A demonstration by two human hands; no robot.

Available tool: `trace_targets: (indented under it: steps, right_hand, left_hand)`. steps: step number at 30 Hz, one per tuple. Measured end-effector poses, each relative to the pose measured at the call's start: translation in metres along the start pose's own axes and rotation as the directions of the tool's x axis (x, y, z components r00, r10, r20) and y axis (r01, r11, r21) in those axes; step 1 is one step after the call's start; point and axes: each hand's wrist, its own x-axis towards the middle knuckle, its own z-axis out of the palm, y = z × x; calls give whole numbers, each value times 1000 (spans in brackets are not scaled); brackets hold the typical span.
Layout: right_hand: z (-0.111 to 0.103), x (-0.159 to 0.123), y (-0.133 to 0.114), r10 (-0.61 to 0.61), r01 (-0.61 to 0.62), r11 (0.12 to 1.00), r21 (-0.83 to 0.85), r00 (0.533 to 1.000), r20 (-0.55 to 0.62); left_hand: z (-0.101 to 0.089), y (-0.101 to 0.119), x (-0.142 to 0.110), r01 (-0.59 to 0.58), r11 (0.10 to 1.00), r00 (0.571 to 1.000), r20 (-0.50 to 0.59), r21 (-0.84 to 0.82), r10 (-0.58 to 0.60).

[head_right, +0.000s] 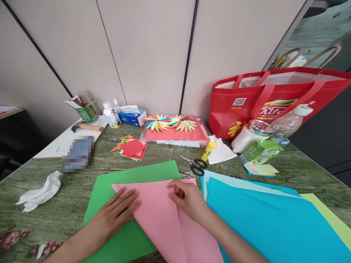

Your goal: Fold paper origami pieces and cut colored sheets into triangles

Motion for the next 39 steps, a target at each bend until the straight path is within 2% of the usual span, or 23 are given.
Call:
trace_targets:
  steps: [3, 8, 12, 18, 24, 30, 39]
  right_hand:
    - [0, -2, 1, -15, 16, 999, -31, 1000, 14]
    - [-4, -3, -2, -83, 86, 993, -78, 996, 39]
    - [-5, -3, -4, -86, 90, 991, -99, 995, 47]
    - [-5, -3, -4, -91, 95, 991, -95, 995, 52]
    - [-3, -3, 0, -73, 77, 993, -89, 996, 52]
    - [-1, -4, 2, -48, 53, 993, -102, 998, 46]
    - [1, -6, 5, -26, 28, 997, -76, 999, 31]
  left_hand:
    - [6, 4, 0, 64, 998, 995, -78, -9, -65]
    - [5, 7, -6, 179, 982, 982, -78, 63, -174]
    - [2, 5, -9, 155, 985, 986, -78, 73, -149]
    - [3, 5, -10, 202, 979, 968, -152, 14, -198]
    - [1, 8, -13, 217, 975, 964, -146, -54, -222]
    - [3, 9, -17, 219, 976, 969, -110, -18, -219]
    - [3, 9, -17, 272, 962, 954, -125, -22, -273]
